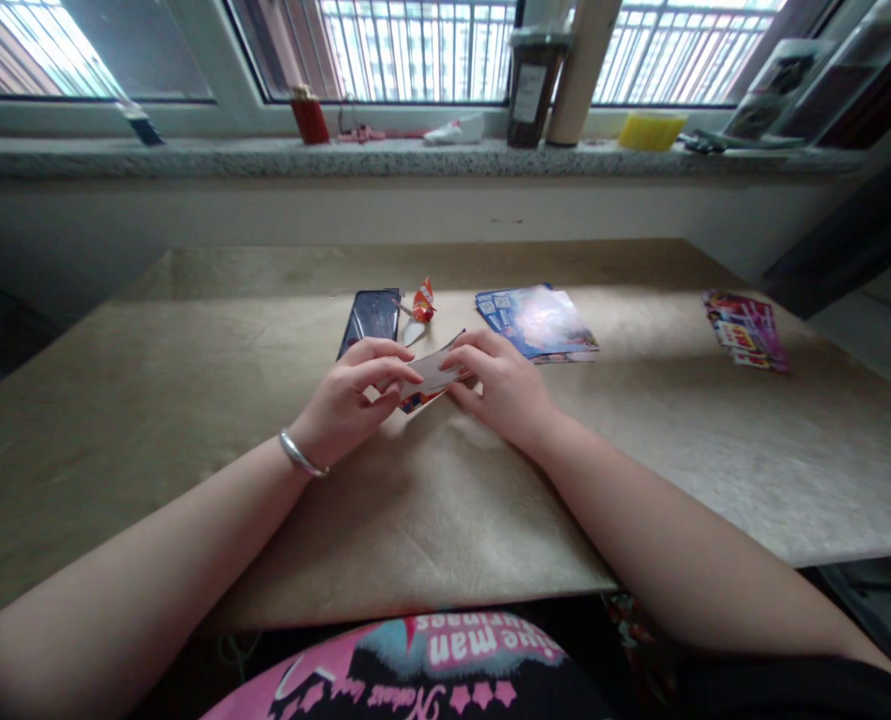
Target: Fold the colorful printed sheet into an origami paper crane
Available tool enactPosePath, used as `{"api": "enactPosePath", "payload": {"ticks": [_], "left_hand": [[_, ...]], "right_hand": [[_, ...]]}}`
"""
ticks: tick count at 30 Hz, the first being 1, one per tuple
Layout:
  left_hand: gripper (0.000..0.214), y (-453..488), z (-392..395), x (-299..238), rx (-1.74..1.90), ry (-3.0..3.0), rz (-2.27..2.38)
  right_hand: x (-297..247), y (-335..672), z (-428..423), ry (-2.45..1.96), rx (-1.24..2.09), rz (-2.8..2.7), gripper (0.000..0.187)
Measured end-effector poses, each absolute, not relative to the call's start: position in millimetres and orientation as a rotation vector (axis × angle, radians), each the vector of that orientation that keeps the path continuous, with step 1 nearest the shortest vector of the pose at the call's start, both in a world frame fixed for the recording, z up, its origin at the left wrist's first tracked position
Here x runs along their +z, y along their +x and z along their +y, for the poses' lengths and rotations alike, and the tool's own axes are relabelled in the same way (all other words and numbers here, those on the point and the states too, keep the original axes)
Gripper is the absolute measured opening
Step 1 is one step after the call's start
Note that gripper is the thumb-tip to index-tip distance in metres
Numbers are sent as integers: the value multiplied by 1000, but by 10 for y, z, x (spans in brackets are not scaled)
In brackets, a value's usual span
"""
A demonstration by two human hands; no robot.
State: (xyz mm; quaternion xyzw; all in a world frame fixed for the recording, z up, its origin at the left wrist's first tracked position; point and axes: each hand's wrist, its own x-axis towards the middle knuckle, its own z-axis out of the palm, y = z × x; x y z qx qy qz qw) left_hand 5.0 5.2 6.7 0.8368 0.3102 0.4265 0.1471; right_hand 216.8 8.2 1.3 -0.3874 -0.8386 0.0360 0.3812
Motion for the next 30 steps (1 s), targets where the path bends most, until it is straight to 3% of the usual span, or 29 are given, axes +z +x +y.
{"api": "enactPosePath", "payload": {"ticks": [8, 18, 30], "left_hand": [[20, 44, 90, 81, 1283, 2574, 844], [23, -4, 84, 96, 1189, 2677, 840], [30, -51, 78, 129, 1105, 2620, 948]], "right_hand": [[15, 2196, 87, -1096, -74, -2143, 23], [104, 2243, 59, -1056, -123, -2195, 11], [155, 2305, 95, -872, 166, -2356, 8]]}}
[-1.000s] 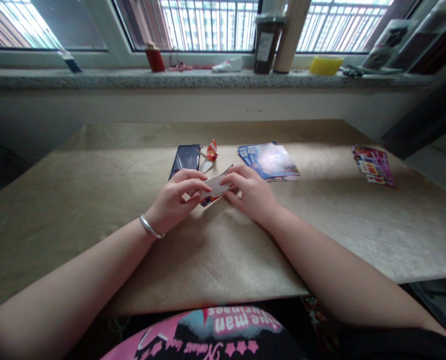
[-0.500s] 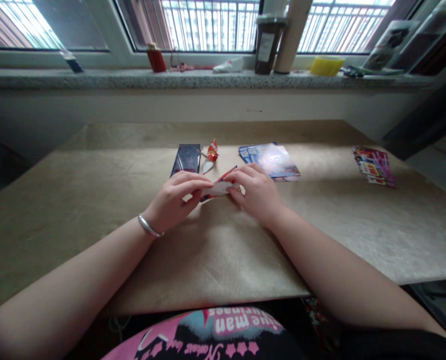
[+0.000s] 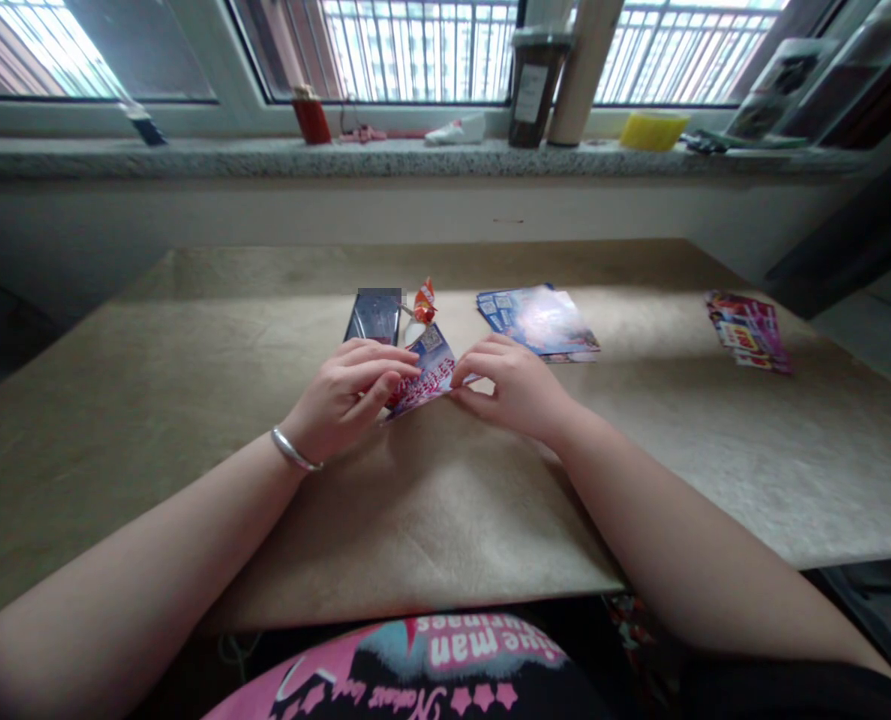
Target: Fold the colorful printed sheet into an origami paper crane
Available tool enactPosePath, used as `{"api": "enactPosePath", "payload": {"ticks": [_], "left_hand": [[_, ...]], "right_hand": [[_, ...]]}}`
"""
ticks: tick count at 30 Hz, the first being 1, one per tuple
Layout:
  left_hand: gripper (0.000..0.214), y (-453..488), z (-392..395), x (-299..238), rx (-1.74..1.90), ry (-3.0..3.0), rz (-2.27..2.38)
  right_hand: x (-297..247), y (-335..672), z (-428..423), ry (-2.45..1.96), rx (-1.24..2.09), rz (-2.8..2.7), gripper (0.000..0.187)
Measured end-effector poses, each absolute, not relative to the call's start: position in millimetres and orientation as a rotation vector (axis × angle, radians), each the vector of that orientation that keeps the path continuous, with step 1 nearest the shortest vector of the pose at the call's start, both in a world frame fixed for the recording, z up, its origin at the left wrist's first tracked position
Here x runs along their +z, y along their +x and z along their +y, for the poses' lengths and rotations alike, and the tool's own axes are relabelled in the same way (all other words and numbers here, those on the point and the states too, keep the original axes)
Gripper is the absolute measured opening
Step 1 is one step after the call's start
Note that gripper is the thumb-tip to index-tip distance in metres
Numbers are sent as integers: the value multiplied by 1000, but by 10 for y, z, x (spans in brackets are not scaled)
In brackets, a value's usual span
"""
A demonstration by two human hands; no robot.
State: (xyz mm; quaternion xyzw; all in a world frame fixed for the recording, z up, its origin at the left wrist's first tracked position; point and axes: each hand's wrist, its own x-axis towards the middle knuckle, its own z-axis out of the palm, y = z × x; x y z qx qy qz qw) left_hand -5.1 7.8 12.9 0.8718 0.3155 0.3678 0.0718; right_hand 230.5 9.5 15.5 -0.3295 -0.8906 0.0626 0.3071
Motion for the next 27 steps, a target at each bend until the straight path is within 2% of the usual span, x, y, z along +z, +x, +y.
{"api": "enactPosePath", "payload": {"ticks": [6, 15, 20, 27], "left_hand": [[41, -77, 127, 119, 927, 2706, 1066], [35, -51, 58, 134, 512, 2840, 1267], [26, -22, -11, 174, 440, 2868, 1257], [30, 4, -46, 145, 386, 2916, 1117]], "right_hand": [[161, 2341, 90, -818, 361, -2501, 5], [148, 2370, 116, -843, 443, -2685, 8], [168, 2383, 129, -859, 412, -2717, 8], [166, 2417, 179, -851, 431, -2727, 7]]}}
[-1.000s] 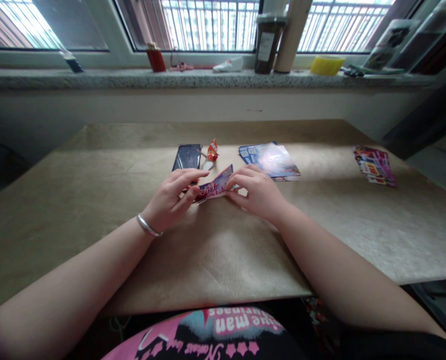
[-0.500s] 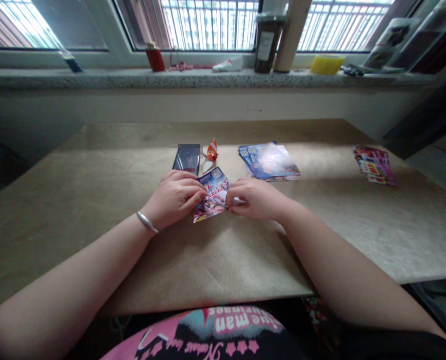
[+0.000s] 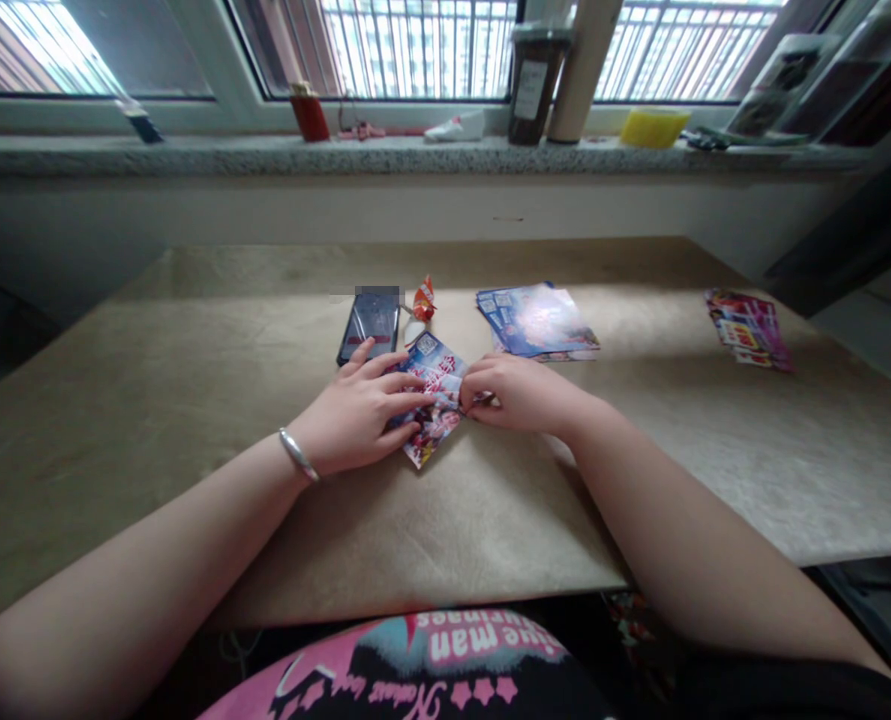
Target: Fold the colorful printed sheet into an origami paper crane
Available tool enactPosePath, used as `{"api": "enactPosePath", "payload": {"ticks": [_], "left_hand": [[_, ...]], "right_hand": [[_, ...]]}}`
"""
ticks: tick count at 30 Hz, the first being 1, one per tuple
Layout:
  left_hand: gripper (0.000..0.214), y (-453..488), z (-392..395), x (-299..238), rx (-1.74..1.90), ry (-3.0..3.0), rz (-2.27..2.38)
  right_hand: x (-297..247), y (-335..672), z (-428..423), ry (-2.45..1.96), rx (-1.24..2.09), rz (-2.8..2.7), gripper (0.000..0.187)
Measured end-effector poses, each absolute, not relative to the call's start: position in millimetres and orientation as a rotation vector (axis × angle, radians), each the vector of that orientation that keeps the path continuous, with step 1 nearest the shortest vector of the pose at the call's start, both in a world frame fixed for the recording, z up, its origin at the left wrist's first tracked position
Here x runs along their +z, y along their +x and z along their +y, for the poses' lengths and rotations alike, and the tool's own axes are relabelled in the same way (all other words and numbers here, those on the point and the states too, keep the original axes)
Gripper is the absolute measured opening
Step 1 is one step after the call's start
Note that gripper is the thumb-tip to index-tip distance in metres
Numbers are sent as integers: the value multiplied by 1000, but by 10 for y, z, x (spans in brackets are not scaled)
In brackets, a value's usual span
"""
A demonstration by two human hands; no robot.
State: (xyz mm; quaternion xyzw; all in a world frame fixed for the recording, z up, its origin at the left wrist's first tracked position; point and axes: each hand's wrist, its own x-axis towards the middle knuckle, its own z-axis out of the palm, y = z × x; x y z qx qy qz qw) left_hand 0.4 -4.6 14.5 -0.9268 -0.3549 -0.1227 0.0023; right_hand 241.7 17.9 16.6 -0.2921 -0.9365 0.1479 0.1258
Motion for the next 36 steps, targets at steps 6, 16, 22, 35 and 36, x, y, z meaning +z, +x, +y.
{"api": "enactPosePath", "payload": {"ticks": [6, 16, 22, 35, 36], "left_hand": [[19, -7, 18, 118, -432, -3118, -864], [25, -5, 58, 91, -447, -3362, -764], [19, -14, 89, 59, -501, -3380, -735], [22, 9, 56, 63, -473, -3363, -747], [21, 8, 54, 68, -470, -3372, -743]], "right_hand": [[165, 2433, 180, -903, 344, -2731, 7], [162, 2439, 178, -898, 288, -2724, 9], [130, 2428, 182, -806, 347, -2733, 14], [85, 2374, 192, -793, 395, -2643, 9], [89, 2374, 191, -794, 399, -2641, 9]]}}
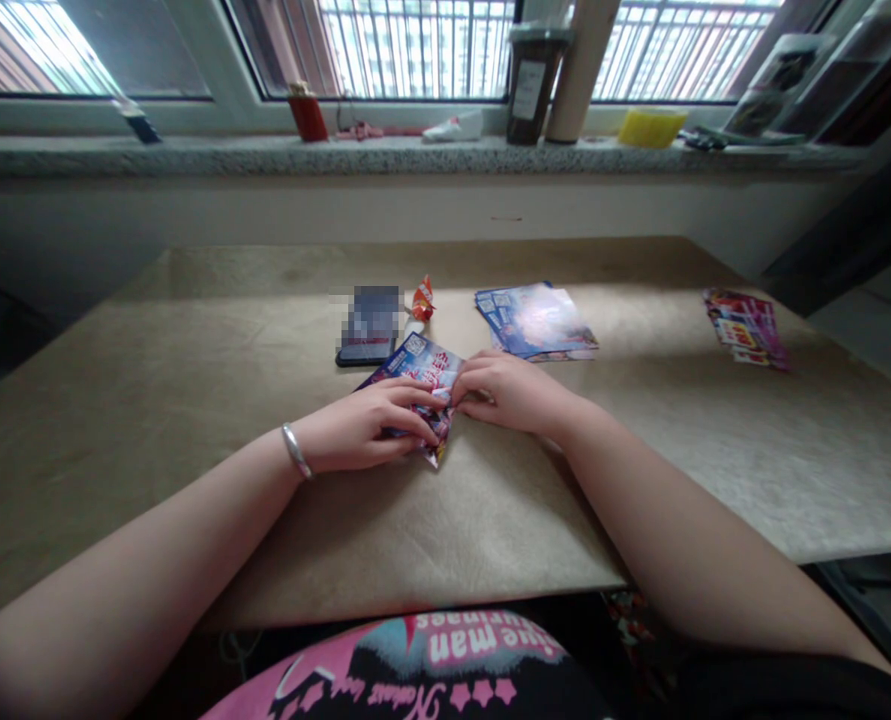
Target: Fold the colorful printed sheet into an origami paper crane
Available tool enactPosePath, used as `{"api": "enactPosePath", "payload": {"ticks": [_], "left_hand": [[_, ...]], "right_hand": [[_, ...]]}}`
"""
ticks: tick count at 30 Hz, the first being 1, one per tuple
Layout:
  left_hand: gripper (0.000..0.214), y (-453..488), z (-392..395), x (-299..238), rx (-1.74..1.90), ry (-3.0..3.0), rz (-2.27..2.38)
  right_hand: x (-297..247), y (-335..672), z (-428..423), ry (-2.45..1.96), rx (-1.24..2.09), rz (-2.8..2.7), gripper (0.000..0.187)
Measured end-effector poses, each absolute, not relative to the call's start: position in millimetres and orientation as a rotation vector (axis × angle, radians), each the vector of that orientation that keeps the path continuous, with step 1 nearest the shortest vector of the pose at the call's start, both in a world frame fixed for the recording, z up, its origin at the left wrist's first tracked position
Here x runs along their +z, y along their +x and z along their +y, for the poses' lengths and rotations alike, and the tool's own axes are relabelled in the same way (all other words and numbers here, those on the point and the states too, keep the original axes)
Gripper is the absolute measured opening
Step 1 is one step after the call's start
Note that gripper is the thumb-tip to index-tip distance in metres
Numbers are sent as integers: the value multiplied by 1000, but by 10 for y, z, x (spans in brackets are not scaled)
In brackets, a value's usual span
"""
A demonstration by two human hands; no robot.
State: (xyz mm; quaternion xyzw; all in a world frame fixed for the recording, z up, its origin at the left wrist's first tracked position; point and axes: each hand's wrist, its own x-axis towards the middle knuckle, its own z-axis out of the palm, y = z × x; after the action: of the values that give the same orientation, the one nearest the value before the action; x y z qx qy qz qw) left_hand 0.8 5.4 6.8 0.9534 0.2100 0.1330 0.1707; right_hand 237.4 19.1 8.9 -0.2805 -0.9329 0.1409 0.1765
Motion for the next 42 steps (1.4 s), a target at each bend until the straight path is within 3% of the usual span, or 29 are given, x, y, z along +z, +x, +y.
{"api": "enactPosePath", "payload": {"ticks": [24, 37, 42], "left_hand": [[23, 28, -1, 93, 290, 2677, 557], [22, 53, 16, 3, 401, 2712, 668], [24, 56, 11, -5, 364, 2759, 699]], "right_hand": [[73, 2412, 243, -740, 494, -2571, 7], [18, 2400, 265, -940, 289, -2466, 4], [-32, 2428, 295, -956, 360, -2461, 2]]}}
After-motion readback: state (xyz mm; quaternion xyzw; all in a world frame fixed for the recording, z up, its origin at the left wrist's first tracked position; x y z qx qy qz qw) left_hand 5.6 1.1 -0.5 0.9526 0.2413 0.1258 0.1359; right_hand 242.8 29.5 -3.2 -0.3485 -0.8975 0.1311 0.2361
